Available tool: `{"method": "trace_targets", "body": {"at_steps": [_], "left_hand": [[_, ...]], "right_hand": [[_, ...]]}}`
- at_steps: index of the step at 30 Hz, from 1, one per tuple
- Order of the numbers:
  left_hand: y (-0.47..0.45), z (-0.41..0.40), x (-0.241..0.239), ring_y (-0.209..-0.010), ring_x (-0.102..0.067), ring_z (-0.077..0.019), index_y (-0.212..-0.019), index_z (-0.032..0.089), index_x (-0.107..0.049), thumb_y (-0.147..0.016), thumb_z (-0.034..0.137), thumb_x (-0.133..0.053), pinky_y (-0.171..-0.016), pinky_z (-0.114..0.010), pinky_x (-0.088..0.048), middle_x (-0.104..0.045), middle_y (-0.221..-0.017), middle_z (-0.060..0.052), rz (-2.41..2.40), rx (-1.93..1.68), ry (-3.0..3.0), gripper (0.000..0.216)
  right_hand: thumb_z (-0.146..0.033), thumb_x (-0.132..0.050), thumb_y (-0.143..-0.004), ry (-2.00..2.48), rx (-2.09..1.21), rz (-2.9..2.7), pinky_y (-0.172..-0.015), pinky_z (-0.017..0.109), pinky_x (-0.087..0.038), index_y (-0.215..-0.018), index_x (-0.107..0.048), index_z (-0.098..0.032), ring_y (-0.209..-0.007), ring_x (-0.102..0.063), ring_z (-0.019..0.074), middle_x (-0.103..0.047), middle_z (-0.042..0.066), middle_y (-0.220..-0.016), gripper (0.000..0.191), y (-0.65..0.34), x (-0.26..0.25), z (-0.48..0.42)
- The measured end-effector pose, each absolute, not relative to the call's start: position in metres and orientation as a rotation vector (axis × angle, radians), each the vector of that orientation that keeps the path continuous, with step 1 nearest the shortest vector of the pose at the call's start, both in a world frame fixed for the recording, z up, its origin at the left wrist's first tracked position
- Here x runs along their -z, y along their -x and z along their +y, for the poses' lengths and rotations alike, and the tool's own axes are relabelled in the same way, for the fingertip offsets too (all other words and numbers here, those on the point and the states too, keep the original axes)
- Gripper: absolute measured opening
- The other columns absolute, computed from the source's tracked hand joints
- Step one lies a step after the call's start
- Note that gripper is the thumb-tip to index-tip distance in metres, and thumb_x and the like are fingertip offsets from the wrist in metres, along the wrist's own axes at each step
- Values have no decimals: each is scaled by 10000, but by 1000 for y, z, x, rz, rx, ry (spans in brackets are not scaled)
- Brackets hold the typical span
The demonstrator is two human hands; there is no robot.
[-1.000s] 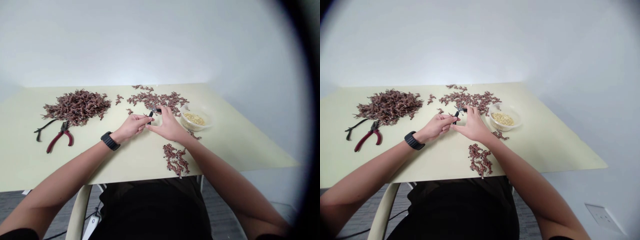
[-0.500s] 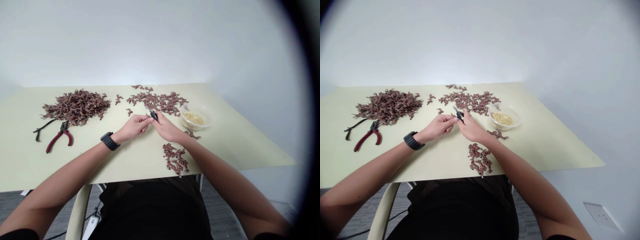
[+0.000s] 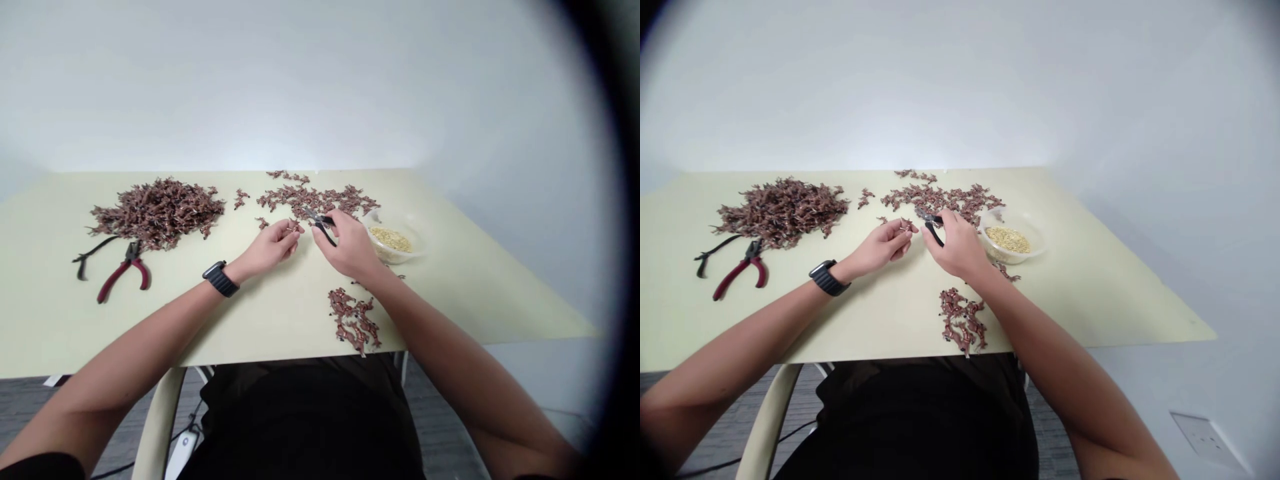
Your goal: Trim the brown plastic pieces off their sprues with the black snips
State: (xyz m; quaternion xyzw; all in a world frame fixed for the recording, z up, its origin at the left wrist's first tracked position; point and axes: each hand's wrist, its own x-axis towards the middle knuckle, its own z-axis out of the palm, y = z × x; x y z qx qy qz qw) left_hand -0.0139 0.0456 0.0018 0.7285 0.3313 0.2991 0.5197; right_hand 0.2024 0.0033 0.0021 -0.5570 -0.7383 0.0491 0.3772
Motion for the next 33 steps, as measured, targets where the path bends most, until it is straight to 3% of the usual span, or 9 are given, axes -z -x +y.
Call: {"method": "trace_targets", "body": {"at_steps": [6,19,25,29,33], "left_hand": [[17,51,4,-599,-545,-113,-965,194,-579,-1064,413,-509,-606,-246,-414,-669,-759,-6,997,-876,-2039,251],[17,47,-1,-587,-543,-107,-878,198,-539,-1069,384,-500,-614,-248,-409,-673,-729,7,1013,-874,-2105,270],[15,44,-1,-571,-583,-100,-1036,177,-607,-1084,455,-473,-576,-232,-449,-754,-878,-51,936,-861,-1977,312],[18,45,3,-566,-616,-101,-1005,140,-692,-1089,489,-459,-606,-229,-501,-777,-884,-84,887,-926,-2017,428],[25,53,6,-658,-661,-118,-1263,149,-710,-1055,410,-550,-714,-242,-525,-790,-915,-82,849,-1135,-2341,370]], "right_hand": [[-470,-537,-998,1440,-144,-2061,-694,353,-354,-989,-557,-210,-736,-543,221,-642,77,-880,261,-210,-7,2],[-459,-535,-994,1404,-224,-2104,-660,338,-329,-929,-533,-228,-683,-519,203,-592,30,-764,240,-207,-7,1],[-465,-531,-1003,1455,-287,-2077,-628,332,-295,-857,-483,-228,-636,-465,175,-549,13,-715,282,-205,-11,-1],[-510,-538,-1000,1459,-599,-1926,-592,319,-272,-769,-440,-230,-622,-395,155,-458,-7,-675,377,-204,-16,-3],[-637,-475,-996,1282,-1394,-1588,-502,303,-156,-821,-492,-237,-575,-216,140,-336,-29,-697,437,-205,-19,-3]]}}
